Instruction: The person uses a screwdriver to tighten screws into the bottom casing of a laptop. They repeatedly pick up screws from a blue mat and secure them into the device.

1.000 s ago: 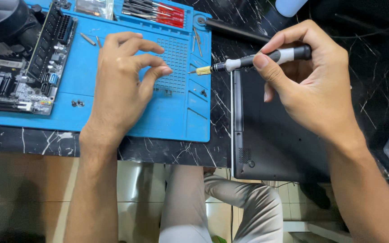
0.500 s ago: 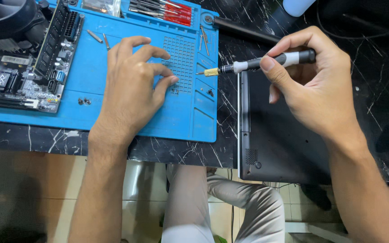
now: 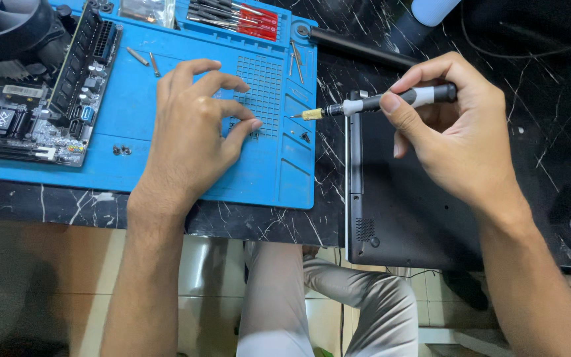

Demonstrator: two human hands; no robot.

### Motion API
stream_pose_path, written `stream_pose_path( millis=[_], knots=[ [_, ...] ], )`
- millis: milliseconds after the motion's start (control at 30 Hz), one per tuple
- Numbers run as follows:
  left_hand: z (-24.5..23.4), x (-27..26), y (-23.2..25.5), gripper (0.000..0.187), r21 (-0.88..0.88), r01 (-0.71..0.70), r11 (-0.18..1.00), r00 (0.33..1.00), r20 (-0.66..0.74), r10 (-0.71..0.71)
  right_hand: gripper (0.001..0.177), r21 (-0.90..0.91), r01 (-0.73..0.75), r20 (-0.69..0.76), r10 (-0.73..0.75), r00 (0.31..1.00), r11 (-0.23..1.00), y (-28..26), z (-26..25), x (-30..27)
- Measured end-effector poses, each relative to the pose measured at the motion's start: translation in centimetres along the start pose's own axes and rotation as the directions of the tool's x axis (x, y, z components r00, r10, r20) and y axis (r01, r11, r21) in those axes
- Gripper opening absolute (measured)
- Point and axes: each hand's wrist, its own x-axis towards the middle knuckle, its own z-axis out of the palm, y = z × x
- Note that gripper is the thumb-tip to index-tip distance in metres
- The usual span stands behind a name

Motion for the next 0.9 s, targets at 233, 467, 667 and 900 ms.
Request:
stream_pose_path(
  millis=[233,467,667,900],
  knots=[
    [-0.1,0.0,0.0,0.010,0.003,0.014,1.000,1.000,0.004,-0.014,0.017,0.012,0.005,0.009,-0.005,1.000,1.000,0.1,-0.2,-0.1],
    [-0.5,-0.1,0.4,0.007,-0.023,0.029,0.999,0.999,-0.015,-0.029,0.017,0.010,0.006,0.004,-0.007,1.000,1.000,0.2,-0.5,-0.3],
    [-0.7,-0.3,0.6,0.017,-0.004,0.022,1.000,1.000,0.008,-0.022,0.018,-0.008,0.002,-0.010,-0.002,1.000,1.000,0.4,-1.0,-0.4],
    [-0.4,-0.6,0.1,0.060,0.011,-0.002,1.000,0.998,0.069,0.001,0.017,0.012,-0.014,-0.016,0.014,1.000,1.000,0.1,-1.3,-0.9]
  ],
)
